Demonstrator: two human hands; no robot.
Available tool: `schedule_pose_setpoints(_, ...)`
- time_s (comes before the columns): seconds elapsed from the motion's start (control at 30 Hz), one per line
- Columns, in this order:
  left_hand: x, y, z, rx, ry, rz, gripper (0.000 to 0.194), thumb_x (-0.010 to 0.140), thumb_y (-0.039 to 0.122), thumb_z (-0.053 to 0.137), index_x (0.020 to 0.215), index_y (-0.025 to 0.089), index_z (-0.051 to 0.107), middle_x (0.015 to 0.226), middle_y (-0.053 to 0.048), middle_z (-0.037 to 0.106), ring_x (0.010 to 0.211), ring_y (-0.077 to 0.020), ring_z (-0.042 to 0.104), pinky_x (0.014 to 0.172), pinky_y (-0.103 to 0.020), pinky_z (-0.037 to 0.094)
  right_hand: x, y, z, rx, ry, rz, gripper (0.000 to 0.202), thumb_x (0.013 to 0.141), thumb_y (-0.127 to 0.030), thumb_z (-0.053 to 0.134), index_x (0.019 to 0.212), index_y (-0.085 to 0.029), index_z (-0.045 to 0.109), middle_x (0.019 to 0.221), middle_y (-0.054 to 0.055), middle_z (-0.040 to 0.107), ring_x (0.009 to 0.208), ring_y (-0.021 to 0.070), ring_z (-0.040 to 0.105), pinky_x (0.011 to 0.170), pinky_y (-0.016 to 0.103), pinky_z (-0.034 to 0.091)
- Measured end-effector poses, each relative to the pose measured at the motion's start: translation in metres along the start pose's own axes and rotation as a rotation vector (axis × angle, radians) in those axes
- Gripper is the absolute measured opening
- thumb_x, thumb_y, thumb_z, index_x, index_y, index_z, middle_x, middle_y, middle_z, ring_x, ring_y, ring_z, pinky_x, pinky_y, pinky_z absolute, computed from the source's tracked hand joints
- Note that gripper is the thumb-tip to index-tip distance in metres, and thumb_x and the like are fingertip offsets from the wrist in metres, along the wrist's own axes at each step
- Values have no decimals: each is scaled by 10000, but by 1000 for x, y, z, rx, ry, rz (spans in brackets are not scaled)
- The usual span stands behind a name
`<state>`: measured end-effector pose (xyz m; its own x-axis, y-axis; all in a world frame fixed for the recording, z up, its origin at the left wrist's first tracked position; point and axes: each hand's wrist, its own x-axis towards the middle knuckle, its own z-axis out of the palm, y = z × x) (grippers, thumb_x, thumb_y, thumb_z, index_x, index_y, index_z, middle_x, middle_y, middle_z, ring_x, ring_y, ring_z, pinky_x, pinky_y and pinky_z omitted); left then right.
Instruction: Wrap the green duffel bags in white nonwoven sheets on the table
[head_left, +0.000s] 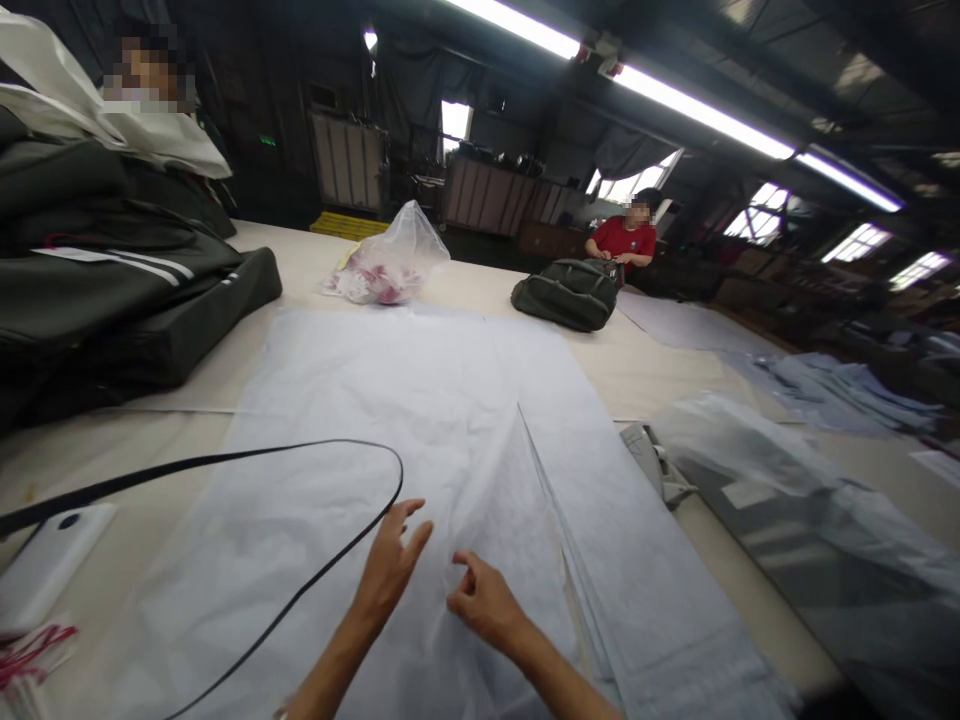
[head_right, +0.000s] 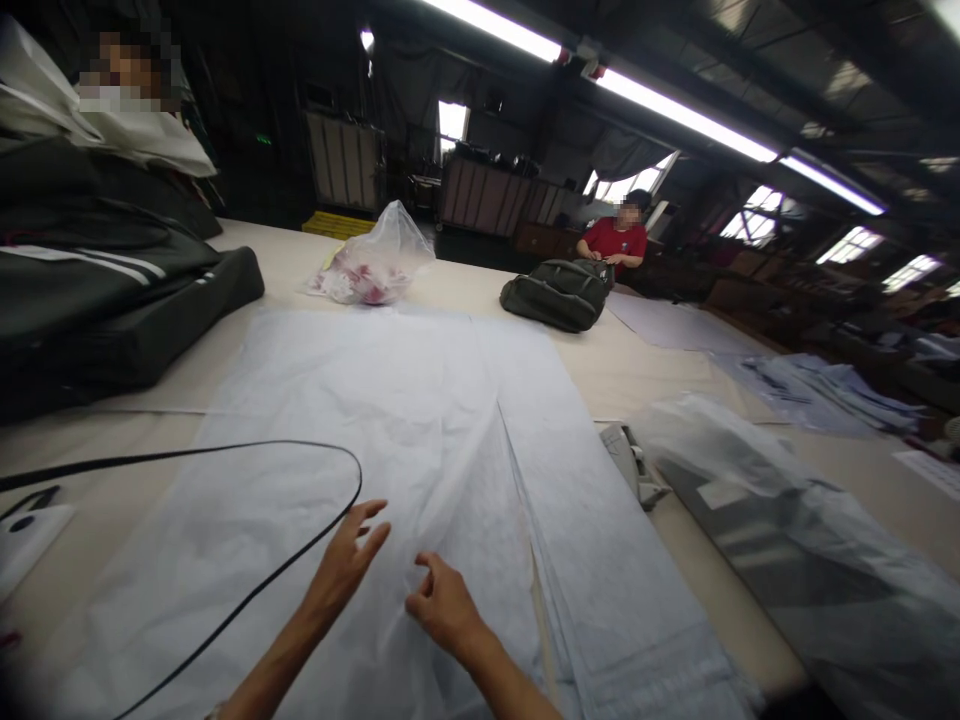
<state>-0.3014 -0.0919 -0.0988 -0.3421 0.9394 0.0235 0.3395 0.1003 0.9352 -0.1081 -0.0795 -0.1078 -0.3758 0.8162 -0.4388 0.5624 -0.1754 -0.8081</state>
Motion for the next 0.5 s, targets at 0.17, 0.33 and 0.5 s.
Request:
schedule_pose_setpoints(0.17,32,-17,35,198,45,225,444,867,424,503,1251,207,550,1317,-118,588,1258,-277,522,1090,-515,393,-2,8,-17,-87,62,-9,561,653,-159,568,1211,-168,618,668,-40,581,649,133,560,661,238,425)
schedule_pose_setpoints(0.33,46,-63,-22,556,316,167,538,893,419,446,1327,104,488,1457,-218,436,1422,-341,296,1150,-548,263,-22,65,-79,8,267,147,603,678,-432,600,1206,-140,606,602,-41,517,563,144,515,547,249,410)
schedule_pose_setpoints(0.5,38,-75,-112,761,529,-143,568,951,405,373,1419,84,394,1534,-234,305,1466,-352,154,1153,-610,159,-49,124,-124,106,282,244,708,624,-657,610,1115,-151,669,684,52,648,731,250,660,658,329,519)
